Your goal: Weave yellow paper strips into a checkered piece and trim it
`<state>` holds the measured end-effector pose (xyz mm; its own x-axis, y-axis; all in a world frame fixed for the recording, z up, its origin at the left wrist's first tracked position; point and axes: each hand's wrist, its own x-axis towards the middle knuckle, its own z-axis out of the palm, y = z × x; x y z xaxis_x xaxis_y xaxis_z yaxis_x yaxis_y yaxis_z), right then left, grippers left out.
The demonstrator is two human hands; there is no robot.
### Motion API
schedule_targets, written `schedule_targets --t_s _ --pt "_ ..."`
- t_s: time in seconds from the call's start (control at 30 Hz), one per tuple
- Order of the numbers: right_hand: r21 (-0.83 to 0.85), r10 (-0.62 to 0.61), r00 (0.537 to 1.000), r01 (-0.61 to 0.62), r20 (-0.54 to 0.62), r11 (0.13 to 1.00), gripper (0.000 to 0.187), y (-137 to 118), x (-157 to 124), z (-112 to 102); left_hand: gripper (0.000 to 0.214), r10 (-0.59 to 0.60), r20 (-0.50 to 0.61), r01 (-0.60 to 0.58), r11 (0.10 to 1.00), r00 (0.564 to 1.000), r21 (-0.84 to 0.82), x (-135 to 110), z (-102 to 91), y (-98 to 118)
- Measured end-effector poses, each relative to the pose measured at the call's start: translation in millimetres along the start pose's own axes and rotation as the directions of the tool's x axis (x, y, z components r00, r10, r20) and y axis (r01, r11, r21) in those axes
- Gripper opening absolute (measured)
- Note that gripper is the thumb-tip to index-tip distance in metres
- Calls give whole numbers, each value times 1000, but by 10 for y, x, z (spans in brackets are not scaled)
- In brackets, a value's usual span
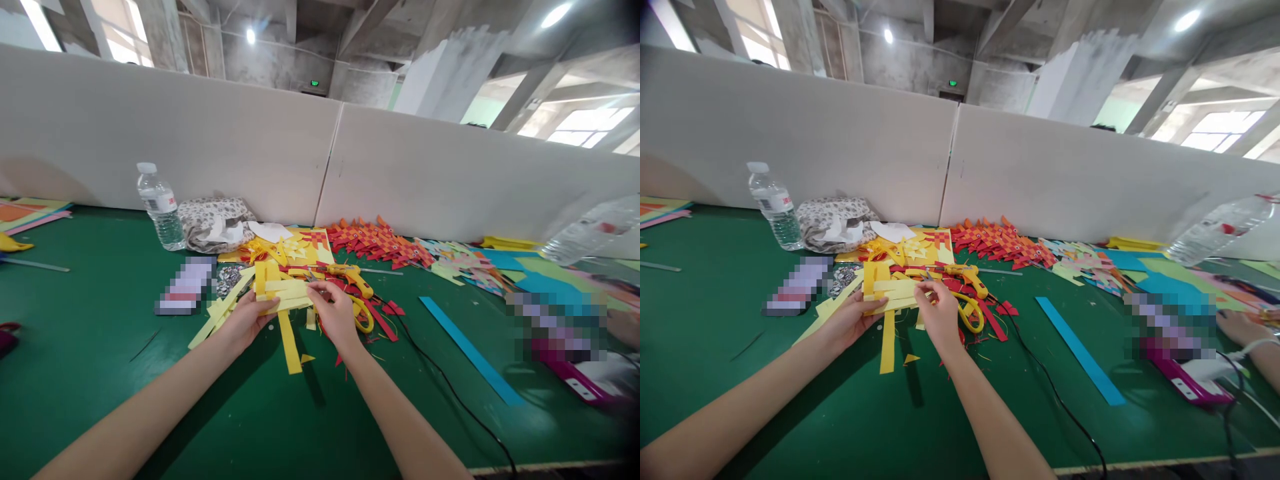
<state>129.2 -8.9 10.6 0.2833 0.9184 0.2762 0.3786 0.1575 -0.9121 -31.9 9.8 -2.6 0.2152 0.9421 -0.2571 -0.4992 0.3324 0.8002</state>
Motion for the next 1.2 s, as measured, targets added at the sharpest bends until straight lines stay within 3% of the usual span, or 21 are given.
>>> schedule_targets --t_s 0.17,0.43,0.57,0.83,1.2 --pt "-55 -64 997 66 41 996 18 -30 -30 5 30 10 -3 -10 998 1000 54 0 9 -21" --pt "-178 -277 960 281 48 943 19 -72 -72 -18 30 5 11 -6 997 1000 82 27 -13 -52" --pt "-184 -243 966 256 90 949 25 -93 -92 -23 29 -22 9 21 994 1000 104 19 -17 -60" --pt "-36 -189 938 208 291 977 20 -112 -138 -9 27 -53 29 50 996 998 76 15 -13 -59" --pt "-46 -207 901 242 382 969 33 -99 -155 -18 26 -79 51 76 996 996 52 -29 34 -24"
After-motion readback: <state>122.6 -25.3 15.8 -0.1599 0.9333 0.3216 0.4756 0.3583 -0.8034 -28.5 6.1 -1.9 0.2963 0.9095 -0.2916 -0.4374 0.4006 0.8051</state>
